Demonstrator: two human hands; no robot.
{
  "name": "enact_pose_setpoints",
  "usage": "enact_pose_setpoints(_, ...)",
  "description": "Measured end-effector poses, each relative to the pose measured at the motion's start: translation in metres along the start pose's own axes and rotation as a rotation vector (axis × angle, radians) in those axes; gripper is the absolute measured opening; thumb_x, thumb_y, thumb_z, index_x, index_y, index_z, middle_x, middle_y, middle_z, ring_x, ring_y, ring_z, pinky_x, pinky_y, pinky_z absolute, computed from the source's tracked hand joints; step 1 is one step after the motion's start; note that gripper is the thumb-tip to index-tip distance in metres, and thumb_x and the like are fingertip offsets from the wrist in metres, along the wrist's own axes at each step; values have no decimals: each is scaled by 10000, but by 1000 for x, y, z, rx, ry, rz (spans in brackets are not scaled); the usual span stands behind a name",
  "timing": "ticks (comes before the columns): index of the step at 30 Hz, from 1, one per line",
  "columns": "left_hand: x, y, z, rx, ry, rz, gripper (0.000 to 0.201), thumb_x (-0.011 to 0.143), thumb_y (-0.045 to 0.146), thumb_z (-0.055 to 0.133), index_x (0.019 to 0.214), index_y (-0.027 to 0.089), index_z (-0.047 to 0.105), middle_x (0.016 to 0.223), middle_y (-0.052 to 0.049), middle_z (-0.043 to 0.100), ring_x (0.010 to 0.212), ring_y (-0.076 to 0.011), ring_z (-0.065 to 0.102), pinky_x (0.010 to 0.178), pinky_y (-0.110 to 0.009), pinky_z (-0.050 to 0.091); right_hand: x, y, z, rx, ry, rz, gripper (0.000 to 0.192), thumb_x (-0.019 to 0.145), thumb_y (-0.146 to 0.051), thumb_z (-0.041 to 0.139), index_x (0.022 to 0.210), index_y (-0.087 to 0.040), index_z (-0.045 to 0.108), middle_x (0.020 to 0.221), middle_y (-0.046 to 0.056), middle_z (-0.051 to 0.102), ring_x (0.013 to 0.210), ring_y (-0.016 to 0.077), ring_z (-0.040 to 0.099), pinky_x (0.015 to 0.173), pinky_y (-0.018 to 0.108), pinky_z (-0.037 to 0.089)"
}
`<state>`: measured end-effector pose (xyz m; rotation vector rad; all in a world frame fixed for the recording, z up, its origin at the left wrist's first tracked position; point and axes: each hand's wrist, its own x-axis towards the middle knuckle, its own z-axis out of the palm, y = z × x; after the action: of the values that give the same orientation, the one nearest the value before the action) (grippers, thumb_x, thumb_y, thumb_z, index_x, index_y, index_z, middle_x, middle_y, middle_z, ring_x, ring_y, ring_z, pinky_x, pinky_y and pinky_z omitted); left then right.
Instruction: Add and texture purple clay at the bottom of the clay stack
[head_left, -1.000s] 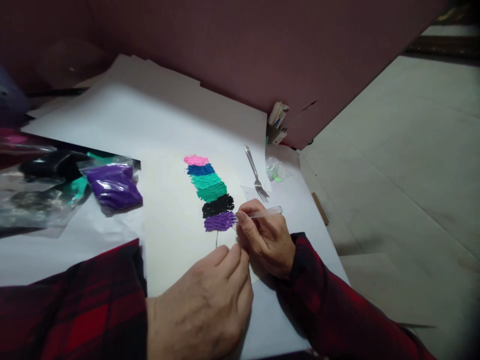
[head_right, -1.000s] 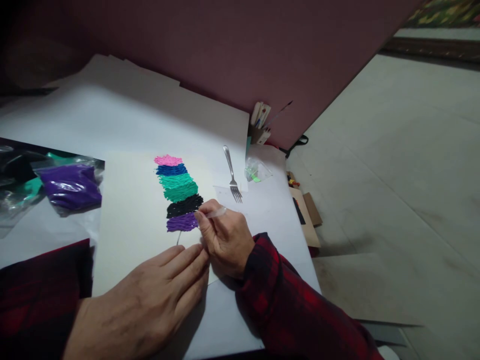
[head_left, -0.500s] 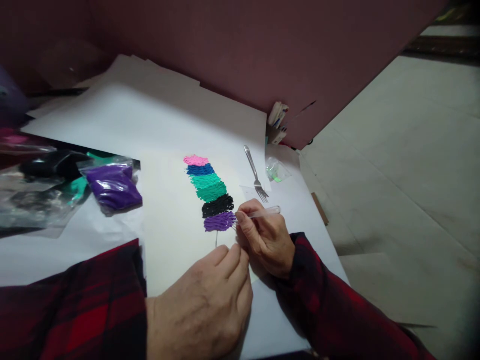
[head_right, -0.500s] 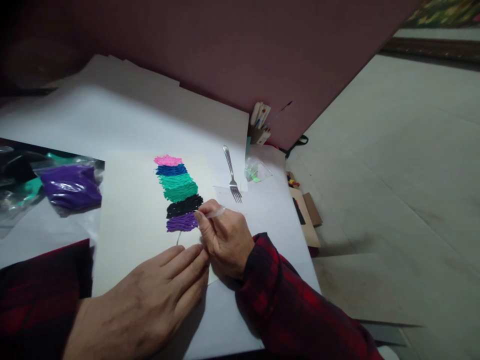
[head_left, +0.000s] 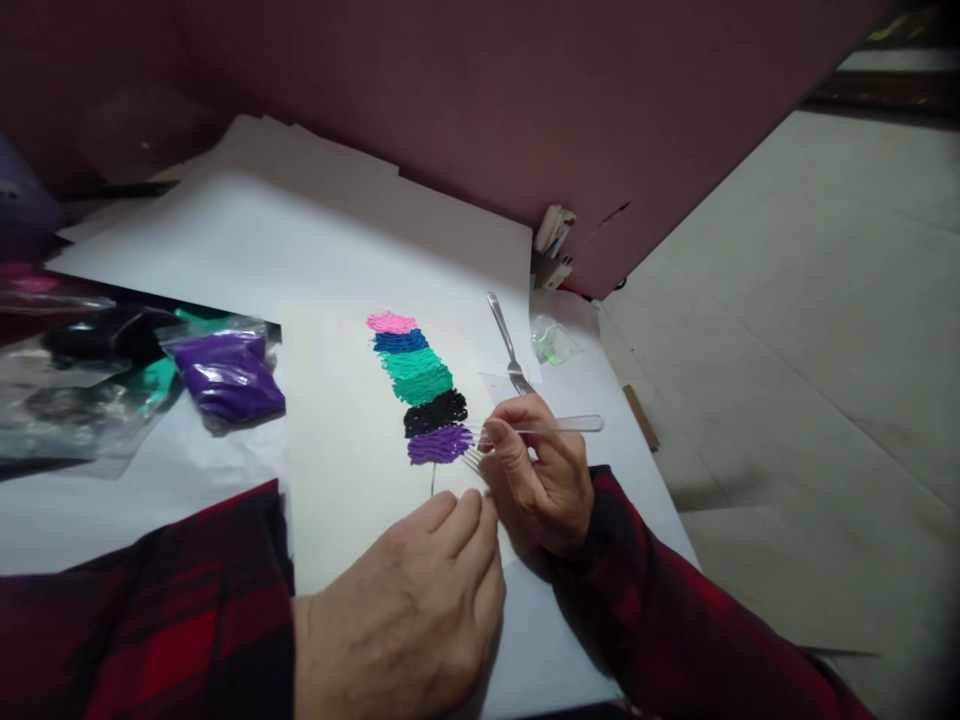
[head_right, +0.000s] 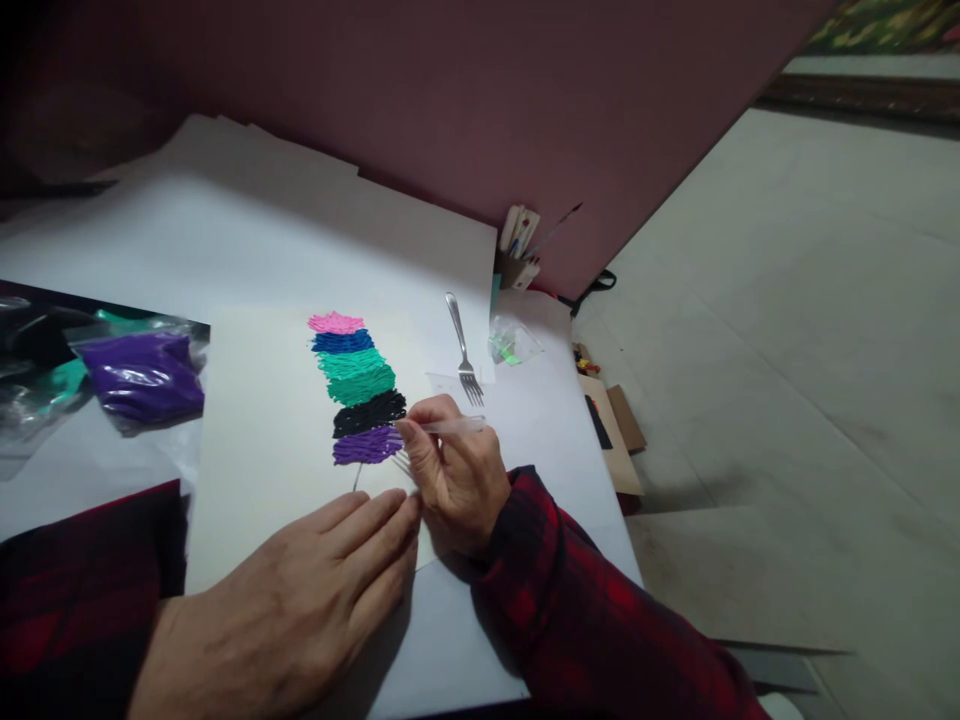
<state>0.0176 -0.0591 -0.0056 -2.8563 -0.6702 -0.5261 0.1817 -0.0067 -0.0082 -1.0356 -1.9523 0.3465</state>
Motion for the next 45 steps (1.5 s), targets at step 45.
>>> enact_pose_setpoints(45, -2, -45, -23, -459, 632, -433, 89, 897, 174, 504, 885, 204, 587, 753, 18, 657, 624, -110, 610, 567, -241, 467, -7, -10, -3, -243, 176, -307, 285, 849, -284, 649, 1073, -116, 602, 985, 138, 636, 822, 183, 629, 629, 310, 568)
